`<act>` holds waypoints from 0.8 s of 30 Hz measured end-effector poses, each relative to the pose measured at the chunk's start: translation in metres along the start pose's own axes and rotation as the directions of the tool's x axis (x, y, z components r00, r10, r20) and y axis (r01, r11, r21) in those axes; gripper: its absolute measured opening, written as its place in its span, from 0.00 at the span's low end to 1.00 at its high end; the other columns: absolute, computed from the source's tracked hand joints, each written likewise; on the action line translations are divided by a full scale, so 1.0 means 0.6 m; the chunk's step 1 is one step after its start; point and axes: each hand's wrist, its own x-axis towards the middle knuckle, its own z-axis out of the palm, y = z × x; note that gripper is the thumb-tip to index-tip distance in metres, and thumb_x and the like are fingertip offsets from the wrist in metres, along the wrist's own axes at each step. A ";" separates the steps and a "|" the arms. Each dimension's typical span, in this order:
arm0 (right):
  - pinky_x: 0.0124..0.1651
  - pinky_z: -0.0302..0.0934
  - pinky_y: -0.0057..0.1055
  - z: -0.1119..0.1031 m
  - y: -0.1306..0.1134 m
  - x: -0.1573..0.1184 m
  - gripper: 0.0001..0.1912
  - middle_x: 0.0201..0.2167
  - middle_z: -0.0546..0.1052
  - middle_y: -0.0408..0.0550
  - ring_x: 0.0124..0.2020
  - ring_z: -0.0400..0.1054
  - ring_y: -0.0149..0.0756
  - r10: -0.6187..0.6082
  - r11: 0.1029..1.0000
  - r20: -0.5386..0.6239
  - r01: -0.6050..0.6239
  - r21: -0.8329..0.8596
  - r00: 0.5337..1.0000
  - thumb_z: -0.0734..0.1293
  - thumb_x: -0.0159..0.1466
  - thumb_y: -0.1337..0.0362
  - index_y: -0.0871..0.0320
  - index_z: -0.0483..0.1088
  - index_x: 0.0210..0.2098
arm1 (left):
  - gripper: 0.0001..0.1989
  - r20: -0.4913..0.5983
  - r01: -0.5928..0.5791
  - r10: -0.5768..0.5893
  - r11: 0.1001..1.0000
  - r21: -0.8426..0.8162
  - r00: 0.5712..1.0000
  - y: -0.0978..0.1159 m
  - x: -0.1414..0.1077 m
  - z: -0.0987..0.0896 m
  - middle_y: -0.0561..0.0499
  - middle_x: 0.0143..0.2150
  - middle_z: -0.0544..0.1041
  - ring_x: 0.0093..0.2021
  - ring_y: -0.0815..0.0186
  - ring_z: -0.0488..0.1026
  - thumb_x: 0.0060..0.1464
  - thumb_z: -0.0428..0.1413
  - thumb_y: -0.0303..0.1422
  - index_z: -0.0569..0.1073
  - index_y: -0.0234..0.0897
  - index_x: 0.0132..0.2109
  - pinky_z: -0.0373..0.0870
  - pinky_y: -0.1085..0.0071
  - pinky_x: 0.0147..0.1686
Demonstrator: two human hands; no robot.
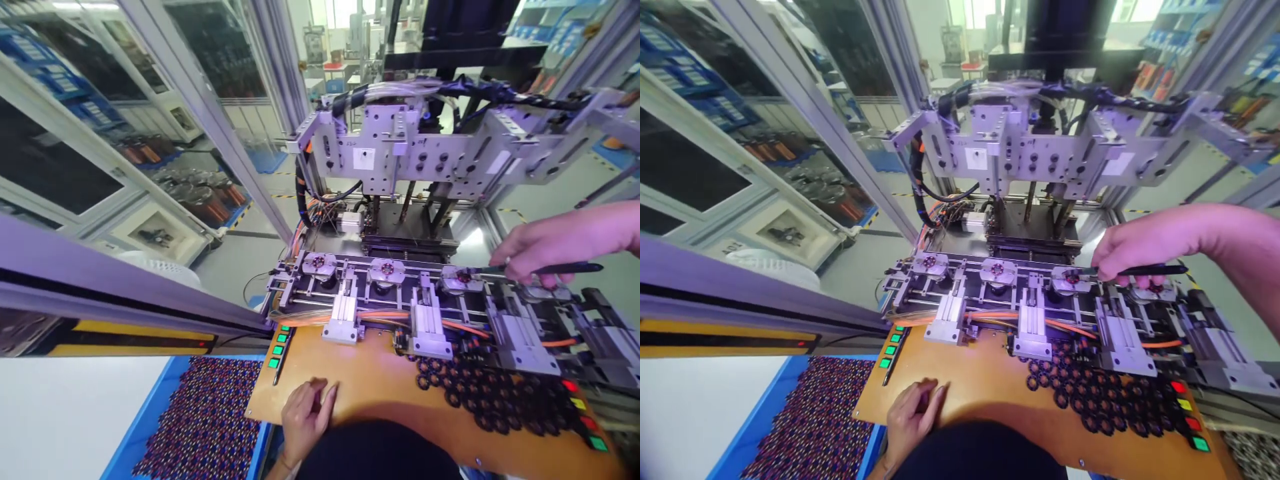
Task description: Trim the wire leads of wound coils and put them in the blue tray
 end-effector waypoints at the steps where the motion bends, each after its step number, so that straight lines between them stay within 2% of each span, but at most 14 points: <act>1: 0.13 0.61 0.22 0.002 0.010 0.001 0.06 0.17 0.73 0.42 0.15 0.69 0.34 0.047 0.999 0.141 -0.048 0.006 0.989 0.71 0.54 0.71 0.61 0.74 0.21 | 0.05 0.004 -0.008 0.008 1.000 -0.002 1.000 -0.001 0.000 0.001 0.55 0.23 0.71 0.22 0.72 0.68 0.59 0.59 0.33 0.73 0.35 0.38 0.66 0.75 0.28; 2: 0.14 0.62 0.22 0.004 0.018 0.002 0.08 0.18 0.74 0.42 0.16 0.70 0.33 0.075 0.997 0.246 -0.081 0.015 0.966 0.68 0.58 0.69 0.61 0.74 0.23 | 0.06 0.009 -0.016 0.016 1.000 -0.002 1.000 -0.002 -0.001 0.001 0.55 0.23 0.71 0.22 0.72 0.68 0.59 0.59 0.33 0.73 0.34 0.38 0.66 0.75 0.28; 3: 0.15 0.63 0.21 0.006 0.025 0.003 0.09 0.20 0.74 0.43 0.17 0.70 0.32 0.081 0.995 0.300 -0.094 0.028 0.950 0.67 0.59 0.66 0.61 0.74 0.24 | 0.06 0.014 -0.022 0.022 1.000 -0.002 1.000 -0.003 -0.001 0.001 0.56 0.23 0.71 0.22 0.72 0.67 0.59 0.59 0.33 0.73 0.34 0.37 0.66 0.75 0.27; 5: 0.16 0.62 0.20 0.009 0.034 0.006 0.10 0.21 0.74 0.42 0.18 0.70 0.30 0.066 0.994 0.335 -0.091 0.059 0.940 0.67 0.60 0.62 0.62 0.74 0.26 | 0.06 0.024 -0.033 0.033 0.999 -0.001 0.999 -0.004 -0.001 0.002 0.55 0.23 0.71 0.22 0.72 0.68 0.59 0.59 0.33 0.73 0.34 0.37 0.66 0.75 0.27; 10: 0.17 0.60 0.20 0.012 0.041 0.015 0.14 0.22 0.75 0.42 0.18 0.70 0.29 0.065 0.988 0.386 -0.114 0.106 0.920 0.70 0.59 0.58 0.62 0.72 0.25 | 0.06 0.040 -0.036 0.036 0.999 0.011 0.999 -0.005 -0.003 0.003 0.55 0.24 0.73 0.22 0.72 0.69 0.59 0.58 0.34 0.73 0.35 0.37 0.67 0.75 0.28; 15: 0.17 0.58 0.20 0.013 0.038 0.021 0.15 0.20 0.74 0.40 0.17 0.70 0.28 0.118 0.979 0.378 -0.171 0.109 0.918 0.71 0.58 0.57 0.64 0.73 0.25 | 0.06 0.039 -0.025 0.024 0.999 0.028 0.999 -0.005 -0.004 0.003 0.55 0.23 0.72 0.22 0.72 0.68 0.59 0.58 0.34 0.73 0.35 0.37 0.66 0.75 0.27; 19: 0.17 0.58 0.21 0.020 0.028 0.016 0.16 0.15 0.71 0.38 0.14 0.67 0.28 0.090 0.983 0.405 -0.147 0.112 0.910 0.71 0.58 0.57 0.64 0.71 0.22 | 0.06 0.037 -0.020 0.019 0.999 0.030 0.999 -0.004 -0.003 0.003 0.55 0.23 0.72 0.22 0.72 0.68 0.59 0.58 0.34 0.73 0.35 0.37 0.67 0.76 0.27; 22: 0.17 0.57 0.20 0.022 0.012 -0.002 0.13 0.14 0.71 0.36 0.13 0.65 0.26 0.008 0.987 0.368 -0.065 0.144 0.930 0.71 0.58 0.60 0.66 0.75 0.27 | 0.06 0.039 -0.020 0.019 0.999 0.030 0.999 -0.004 -0.003 0.003 0.55 0.24 0.72 0.22 0.72 0.69 0.60 0.58 0.34 0.73 0.35 0.37 0.67 0.76 0.27; 23: 0.18 0.56 0.19 0.021 0.008 -0.010 0.11 0.15 0.72 0.35 0.13 0.66 0.25 -0.019 0.986 0.311 -0.033 0.162 0.950 0.72 0.56 0.62 0.67 0.76 0.30 | 0.06 0.041 -0.020 0.019 0.999 0.030 0.999 -0.004 -0.004 0.003 0.55 0.24 0.72 0.22 0.72 0.69 0.60 0.58 0.34 0.73 0.35 0.37 0.67 0.76 0.27; 24: 0.18 0.56 0.18 0.017 0.006 -0.018 0.11 0.16 0.73 0.34 0.14 0.66 0.24 -0.038 0.983 0.182 0.004 0.184 0.983 0.74 0.53 0.64 0.66 0.77 0.32 | 0.06 0.041 -0.020 0.019 0.999 0.030 0.999 -0.004 -0.004 0.003 0.55 0.24 0.72 0.22 0.72 0.69 0.60 0.57 0.34 0.73 0.35 0.37 0.67 0.76 0.27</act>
